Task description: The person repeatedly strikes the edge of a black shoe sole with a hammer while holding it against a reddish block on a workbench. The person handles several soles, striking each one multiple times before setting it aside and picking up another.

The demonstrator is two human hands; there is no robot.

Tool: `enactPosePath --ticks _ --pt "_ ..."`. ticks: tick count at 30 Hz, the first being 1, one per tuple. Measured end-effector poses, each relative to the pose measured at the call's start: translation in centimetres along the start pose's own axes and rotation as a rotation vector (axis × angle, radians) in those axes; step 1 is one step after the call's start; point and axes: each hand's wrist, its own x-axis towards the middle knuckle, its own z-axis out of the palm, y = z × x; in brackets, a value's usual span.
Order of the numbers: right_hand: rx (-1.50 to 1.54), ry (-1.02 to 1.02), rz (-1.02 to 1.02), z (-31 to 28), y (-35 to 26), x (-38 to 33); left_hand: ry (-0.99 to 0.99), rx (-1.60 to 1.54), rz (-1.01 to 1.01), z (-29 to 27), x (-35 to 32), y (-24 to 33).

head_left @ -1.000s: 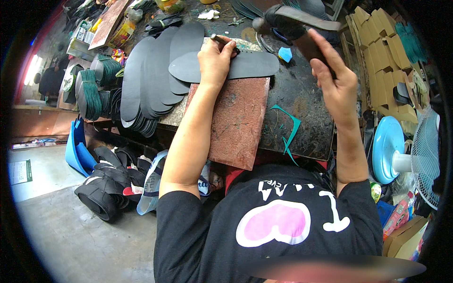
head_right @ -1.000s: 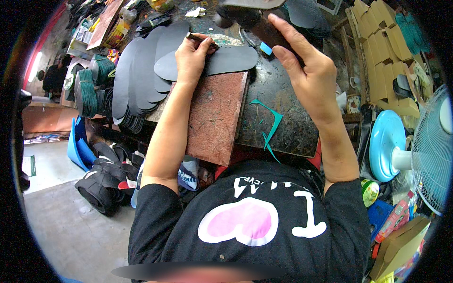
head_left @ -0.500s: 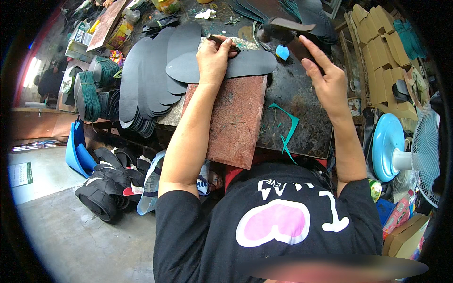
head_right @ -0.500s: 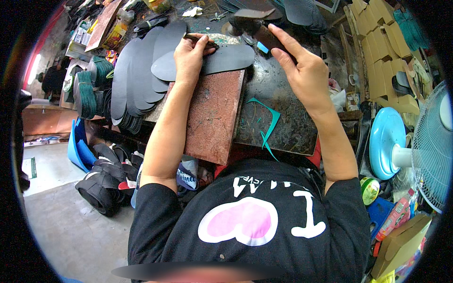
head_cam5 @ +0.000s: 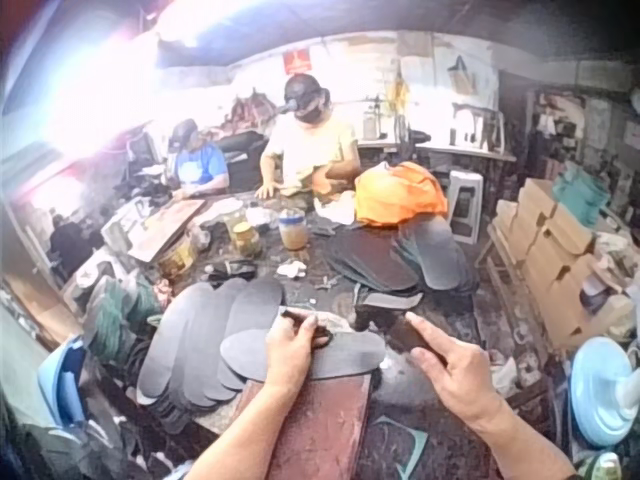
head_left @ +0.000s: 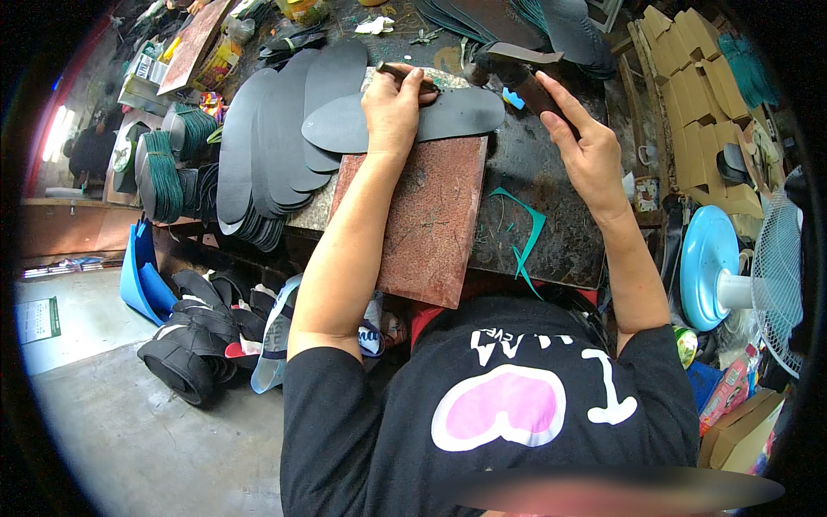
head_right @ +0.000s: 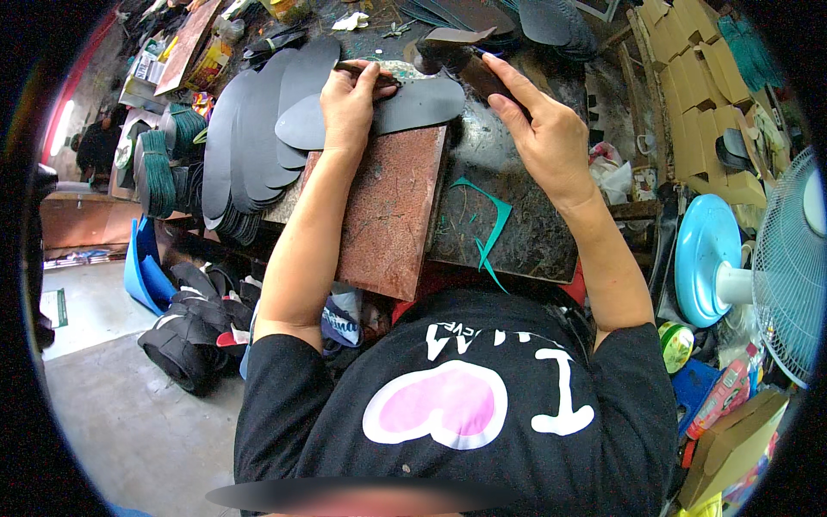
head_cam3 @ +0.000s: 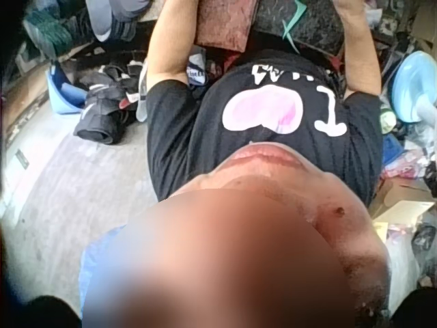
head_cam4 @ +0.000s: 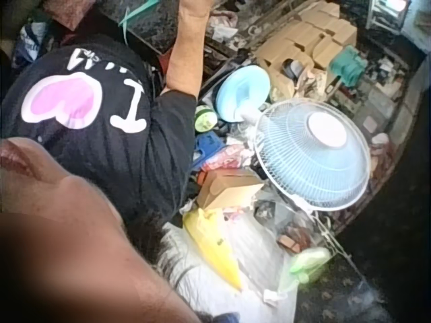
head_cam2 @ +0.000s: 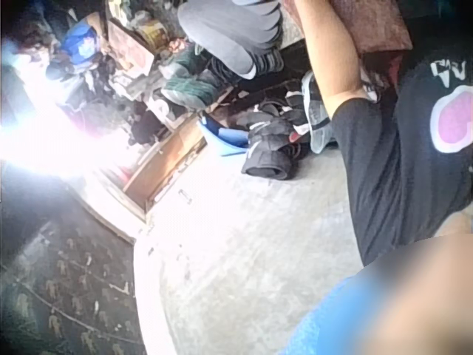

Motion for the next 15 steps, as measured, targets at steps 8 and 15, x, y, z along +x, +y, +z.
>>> enactPosePath --ticks 8,15 --pt "0.264 0.16 -0.256 -2.1 -3.5 0.8 -0.097 0.433 0.294 0.2 -0.5 -0.1" --pt "-0.064 -0.001 0.001 0.5 -0.8 0.8 -0.076 0.804 0.628 1.2 -1.1 0.0"
